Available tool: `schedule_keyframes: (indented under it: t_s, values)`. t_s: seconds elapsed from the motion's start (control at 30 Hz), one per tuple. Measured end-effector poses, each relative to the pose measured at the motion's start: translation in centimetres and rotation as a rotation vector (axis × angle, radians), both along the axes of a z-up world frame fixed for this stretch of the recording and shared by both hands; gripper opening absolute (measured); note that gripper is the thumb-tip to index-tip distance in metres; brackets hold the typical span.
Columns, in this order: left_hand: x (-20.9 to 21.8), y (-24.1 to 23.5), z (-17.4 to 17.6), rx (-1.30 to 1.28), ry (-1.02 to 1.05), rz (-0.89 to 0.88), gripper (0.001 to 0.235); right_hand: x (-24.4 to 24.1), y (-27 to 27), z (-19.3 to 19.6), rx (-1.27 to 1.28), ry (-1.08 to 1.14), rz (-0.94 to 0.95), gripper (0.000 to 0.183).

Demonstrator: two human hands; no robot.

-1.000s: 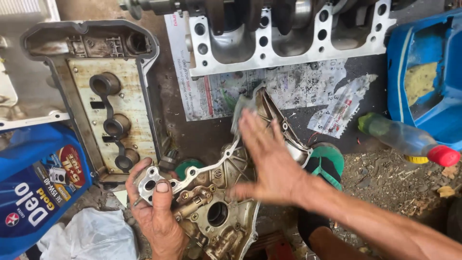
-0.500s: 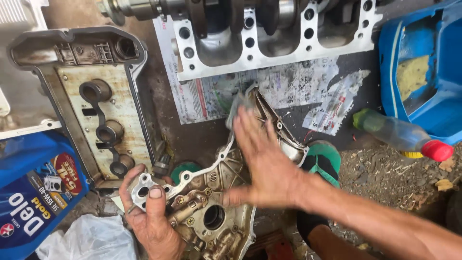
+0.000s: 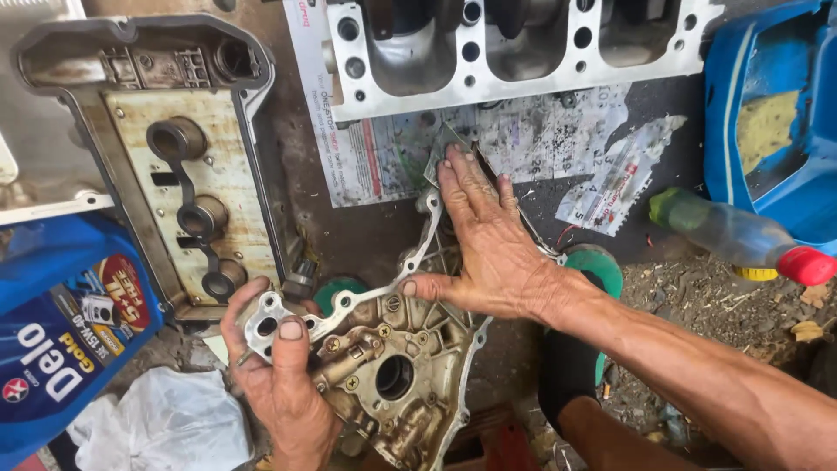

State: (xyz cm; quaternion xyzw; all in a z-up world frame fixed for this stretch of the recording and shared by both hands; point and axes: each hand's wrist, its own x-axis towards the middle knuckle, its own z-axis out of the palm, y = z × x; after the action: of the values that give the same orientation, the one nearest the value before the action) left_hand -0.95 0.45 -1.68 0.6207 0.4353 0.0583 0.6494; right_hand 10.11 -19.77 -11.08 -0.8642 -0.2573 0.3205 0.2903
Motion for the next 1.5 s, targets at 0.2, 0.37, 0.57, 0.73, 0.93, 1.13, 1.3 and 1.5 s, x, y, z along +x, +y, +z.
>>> schedule_keyframes:
  t_s: [0.2,0.37,0.57,0.73,0.93,1.13,1.3,1.5]
  values:
    - [-0.7,0.6,-0.5,0.058,0.029,-0.030,0.053,-2.9,1.1,5.6,0.009,0.122,0.155,0.131]
    - [-0.3,0.1,-0.2,0.016,-0.018,-0.019,0.053,-0.2,1.5,5.1,-0.078,0.091,0.086,0.133]
    - [-0.4,0.2,-0.1,0.045,0.031,-0.038,0.053,-0.8,1.3,4.3,-0.089,0.113,0.152,0.130]
    - [-0.2,0.3,-0.2,0.024,0.021,-0.016,0.054,-1.2,1.3,5.6,-0.064,0.151,0.074,0.132]
    - [-0.4,0.2,-0.2,0.026,0.007,-0.032,0.053,1.5,0.8,2.0,-0.106,0.083,0.071,0.126]
    - [-0.3,0.4,-0.4,0.061,0.026,-0.036,0.053,2.3,0.8,1.3,-0.157,0.181,-0.023,0.127]
    - [-0.3,0.3,-0.3,0.048,0.023,-0.038,0.054,3.5,-0.2,-2.2,-0.194,0.148,-0.031,0.129]
    - [-0.3,0.2,-0.3,0.004,0.018,0.006,0.054,1.9,0.7,2.0,-0.133,0.162,0.057,0.128]
